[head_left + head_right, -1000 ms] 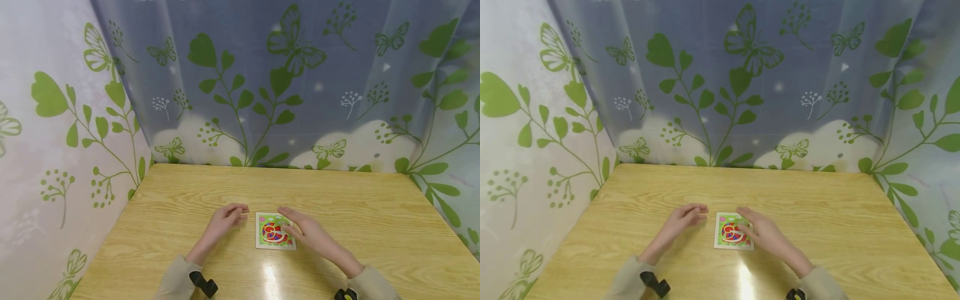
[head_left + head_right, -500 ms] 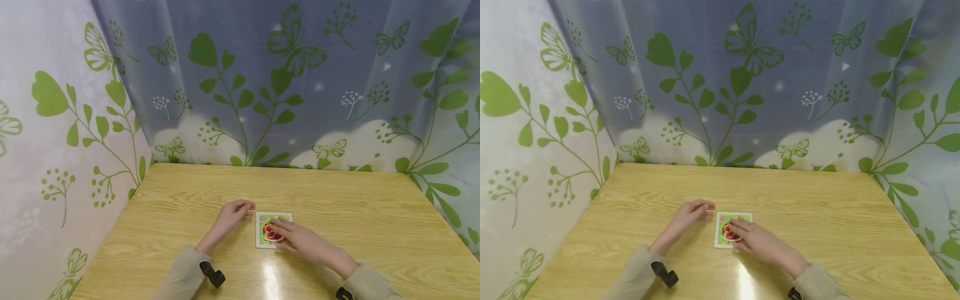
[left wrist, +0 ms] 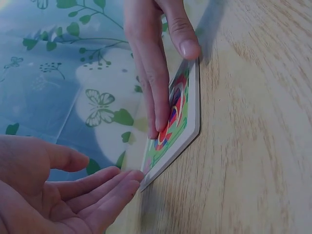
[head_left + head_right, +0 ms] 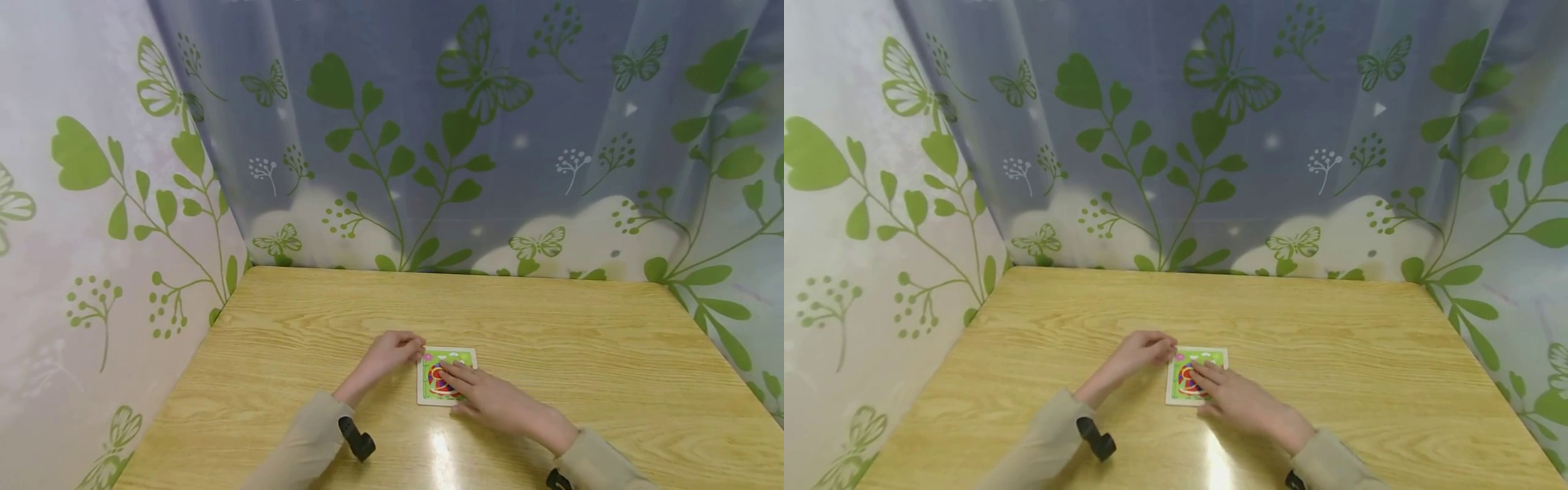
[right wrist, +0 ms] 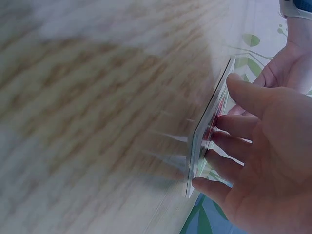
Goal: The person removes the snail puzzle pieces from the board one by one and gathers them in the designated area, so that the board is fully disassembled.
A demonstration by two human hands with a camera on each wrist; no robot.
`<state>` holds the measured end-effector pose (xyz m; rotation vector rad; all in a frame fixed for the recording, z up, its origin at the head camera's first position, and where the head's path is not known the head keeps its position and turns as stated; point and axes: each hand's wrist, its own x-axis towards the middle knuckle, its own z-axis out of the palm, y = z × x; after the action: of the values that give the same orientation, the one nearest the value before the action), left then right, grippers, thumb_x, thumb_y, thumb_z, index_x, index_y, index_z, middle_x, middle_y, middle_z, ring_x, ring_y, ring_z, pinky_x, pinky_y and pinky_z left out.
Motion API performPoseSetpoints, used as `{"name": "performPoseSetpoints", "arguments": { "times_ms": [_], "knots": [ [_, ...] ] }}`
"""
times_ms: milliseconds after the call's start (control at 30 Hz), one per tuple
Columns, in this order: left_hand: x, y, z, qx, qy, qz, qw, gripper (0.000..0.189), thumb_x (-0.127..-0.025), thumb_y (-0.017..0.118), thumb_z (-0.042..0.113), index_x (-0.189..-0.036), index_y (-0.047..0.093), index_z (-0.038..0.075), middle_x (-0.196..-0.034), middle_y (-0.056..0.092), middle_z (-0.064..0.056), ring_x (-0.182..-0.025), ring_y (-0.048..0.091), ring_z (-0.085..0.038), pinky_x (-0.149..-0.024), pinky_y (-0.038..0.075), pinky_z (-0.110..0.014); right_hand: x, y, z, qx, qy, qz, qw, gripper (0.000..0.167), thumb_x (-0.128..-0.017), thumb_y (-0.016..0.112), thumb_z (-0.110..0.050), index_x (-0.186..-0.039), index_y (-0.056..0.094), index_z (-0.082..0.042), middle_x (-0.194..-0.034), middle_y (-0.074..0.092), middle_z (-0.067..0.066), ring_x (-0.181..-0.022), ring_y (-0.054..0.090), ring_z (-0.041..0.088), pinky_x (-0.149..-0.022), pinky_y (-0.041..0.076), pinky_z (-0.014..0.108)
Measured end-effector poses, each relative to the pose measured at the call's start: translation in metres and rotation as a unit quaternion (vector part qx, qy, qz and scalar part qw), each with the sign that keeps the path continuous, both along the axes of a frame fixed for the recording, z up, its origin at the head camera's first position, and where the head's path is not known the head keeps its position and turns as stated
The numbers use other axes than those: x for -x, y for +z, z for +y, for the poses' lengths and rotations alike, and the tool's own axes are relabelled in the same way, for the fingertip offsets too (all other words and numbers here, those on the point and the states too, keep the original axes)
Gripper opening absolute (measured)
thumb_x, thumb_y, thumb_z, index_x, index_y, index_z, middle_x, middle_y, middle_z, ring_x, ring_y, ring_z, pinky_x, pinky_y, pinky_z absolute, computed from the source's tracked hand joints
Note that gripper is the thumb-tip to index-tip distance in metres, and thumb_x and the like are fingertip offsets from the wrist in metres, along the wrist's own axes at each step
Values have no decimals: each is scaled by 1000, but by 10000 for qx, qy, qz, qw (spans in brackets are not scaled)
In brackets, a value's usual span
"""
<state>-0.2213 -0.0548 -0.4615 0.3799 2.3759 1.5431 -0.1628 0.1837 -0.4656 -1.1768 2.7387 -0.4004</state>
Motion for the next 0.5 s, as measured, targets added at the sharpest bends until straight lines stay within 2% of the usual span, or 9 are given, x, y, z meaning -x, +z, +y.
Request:
{"name": "performPoseSetpoints", "arguments": {
  "times_ms": [267, 500],
  "knots": [
    [5, -1, 3, -29, -3, -325, 9995, 31, -106, 52, 13, -121, 67, -11, -108, 73, -21, -97, 72, -31, -83, 61, -35, 0, -3, 0, -48, 47, -12, 10000, 59, -104, 57, -31, -150, 44, 3, -160, 37, 19, -144, 38, 39, -114, 36, 55],
    [2, 2, 4, 21, -42, -275, 9996, 32, -105, 53, 14, -121, 68, -10, -109, 73, -22, -99, 72, -32, -80, 61, -36, -1, -3, 1, -10, 45, -79, 10000, 59, -104, 57, -31, -151, 43, 3, -160, 36, 19, -145, 37, 39, -115, 35, 56]
  ]
}}
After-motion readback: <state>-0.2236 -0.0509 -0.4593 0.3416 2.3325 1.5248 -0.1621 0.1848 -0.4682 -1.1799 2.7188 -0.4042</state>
